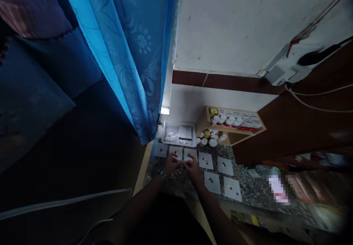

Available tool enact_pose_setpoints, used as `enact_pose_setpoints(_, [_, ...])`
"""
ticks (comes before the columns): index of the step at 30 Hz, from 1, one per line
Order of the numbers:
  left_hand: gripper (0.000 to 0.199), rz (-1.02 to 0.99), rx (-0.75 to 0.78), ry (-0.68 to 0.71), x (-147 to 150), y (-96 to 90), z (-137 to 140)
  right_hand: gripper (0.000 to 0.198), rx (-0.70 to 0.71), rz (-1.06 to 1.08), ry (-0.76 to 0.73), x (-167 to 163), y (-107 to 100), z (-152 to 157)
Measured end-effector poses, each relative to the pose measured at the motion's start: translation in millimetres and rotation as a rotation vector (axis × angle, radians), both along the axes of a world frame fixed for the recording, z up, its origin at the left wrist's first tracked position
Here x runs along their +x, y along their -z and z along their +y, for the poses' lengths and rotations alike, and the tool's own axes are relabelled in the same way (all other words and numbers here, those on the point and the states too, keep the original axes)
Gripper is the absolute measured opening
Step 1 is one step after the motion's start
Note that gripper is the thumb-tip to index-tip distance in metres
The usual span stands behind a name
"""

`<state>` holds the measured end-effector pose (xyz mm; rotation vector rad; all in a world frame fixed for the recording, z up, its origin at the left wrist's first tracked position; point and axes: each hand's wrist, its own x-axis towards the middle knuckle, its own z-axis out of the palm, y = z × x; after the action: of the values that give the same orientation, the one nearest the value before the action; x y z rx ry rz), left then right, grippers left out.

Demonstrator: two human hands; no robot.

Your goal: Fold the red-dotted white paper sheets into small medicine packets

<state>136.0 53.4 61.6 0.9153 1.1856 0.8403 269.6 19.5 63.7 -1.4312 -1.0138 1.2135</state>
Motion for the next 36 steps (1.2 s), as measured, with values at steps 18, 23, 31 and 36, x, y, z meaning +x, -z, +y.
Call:
enact_pose_setpoints(18, [0.042,0.053,-0.032,-0.067,0,-7.5,-4,0.06,-0.049,0.096,0.066,-4,8,5])
enact_pose_setpoints(23, [0.033,0.097,0.009,-0.088,1,-0.5,-3,0.058,-0.099,0.109,0.023,-8,9,6])
enact_pose_setpoints(31, [0.039,0.105,-0.027,-0.147,7,18.1,-2,0.04,-0.162,0.145,-0.025,-2,35,12])
enact_pose_setpoints(36, [0.037,0.167,-0.101,-0.195,-2,31.2,5,0.033,-0.087,-0.091,0.041,7,49,50])
